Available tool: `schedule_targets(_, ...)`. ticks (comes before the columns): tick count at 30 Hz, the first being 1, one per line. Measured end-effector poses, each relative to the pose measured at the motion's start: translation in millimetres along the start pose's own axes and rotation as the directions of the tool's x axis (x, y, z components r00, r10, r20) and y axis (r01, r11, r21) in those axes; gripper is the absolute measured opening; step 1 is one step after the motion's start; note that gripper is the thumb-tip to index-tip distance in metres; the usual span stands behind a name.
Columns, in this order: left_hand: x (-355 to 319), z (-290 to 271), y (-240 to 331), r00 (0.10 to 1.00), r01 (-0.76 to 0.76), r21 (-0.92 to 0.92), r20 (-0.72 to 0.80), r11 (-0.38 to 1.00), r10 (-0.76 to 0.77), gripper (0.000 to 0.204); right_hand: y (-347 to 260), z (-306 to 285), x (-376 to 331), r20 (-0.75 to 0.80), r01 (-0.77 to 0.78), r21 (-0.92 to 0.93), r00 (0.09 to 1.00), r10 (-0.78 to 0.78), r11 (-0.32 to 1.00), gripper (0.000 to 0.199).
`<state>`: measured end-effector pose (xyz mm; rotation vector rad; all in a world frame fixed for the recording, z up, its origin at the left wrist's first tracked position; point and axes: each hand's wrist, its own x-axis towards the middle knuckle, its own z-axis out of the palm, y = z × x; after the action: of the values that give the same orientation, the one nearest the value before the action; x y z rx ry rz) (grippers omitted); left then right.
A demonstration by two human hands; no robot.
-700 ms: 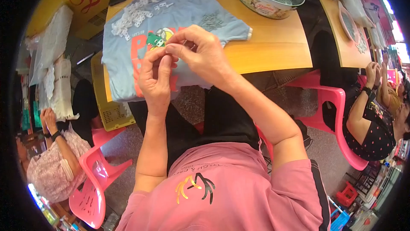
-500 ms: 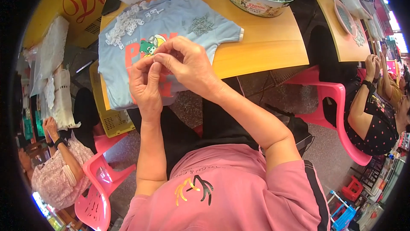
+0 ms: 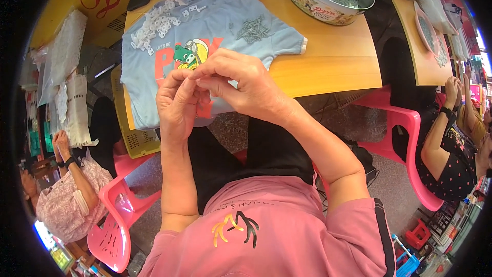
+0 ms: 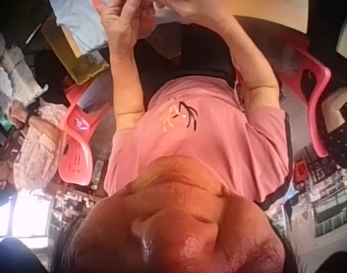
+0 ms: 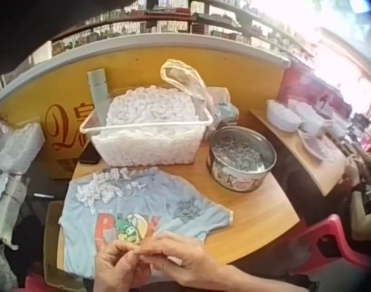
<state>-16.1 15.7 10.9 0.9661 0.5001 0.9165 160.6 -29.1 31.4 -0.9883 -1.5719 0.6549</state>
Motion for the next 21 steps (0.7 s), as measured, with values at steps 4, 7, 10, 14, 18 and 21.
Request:
schedule_targets(4,0.1,4.6,1.5,1.0,-0.022,-0.003,0.002,1.0,0.022,0.017,0.6,3.2,6.8,-0.032,0.057,-0.098,0.998,-0.06,0.994,0.02)
schedule_targets(7,-0.9,3.1,0.4,0.999,-0.038,0.066,0.021,0.997,0.036,0.02,2.8,5.6,11.1,-0.066,0.167,-0.216,0.981,-0.185,0.962,0.021)
schedule_targets(10,-1.6,2.5,1.3,0.997,-0.06,0.097,0.055,0.993,0.055,0.023,6.4,8.4,11.8,-0.062,0.205,-0.292,0.971,-0.232,0.934,0.021)
schedule_targets(14,-1.6,7.2,1.7,0.999,-0.048,0.116,0.02,0.992,0.046,0.022,0.5,10.1,11.6,-0.122,0.017,-0.25,0.991,-0.049,0.968,0.013)
schedule_targets(18,-0.3,10.2,-1.6,0.996,-0.062,0.142,-0.05,0.988,0.069,0.018,-2.6,10.1,8.6,-0.184,-0.148,-0.189,0.976,0.113,0.971,0.006)
schedule_targets(21,-1.1,9.4,-3.2,0.993,-0.083,0.136,-0.066,0.987,0.093,0.016,-0.8,15.1,2.2,-0.186,-0.193,-0.129,0.968,0.167,0.973,0.008)
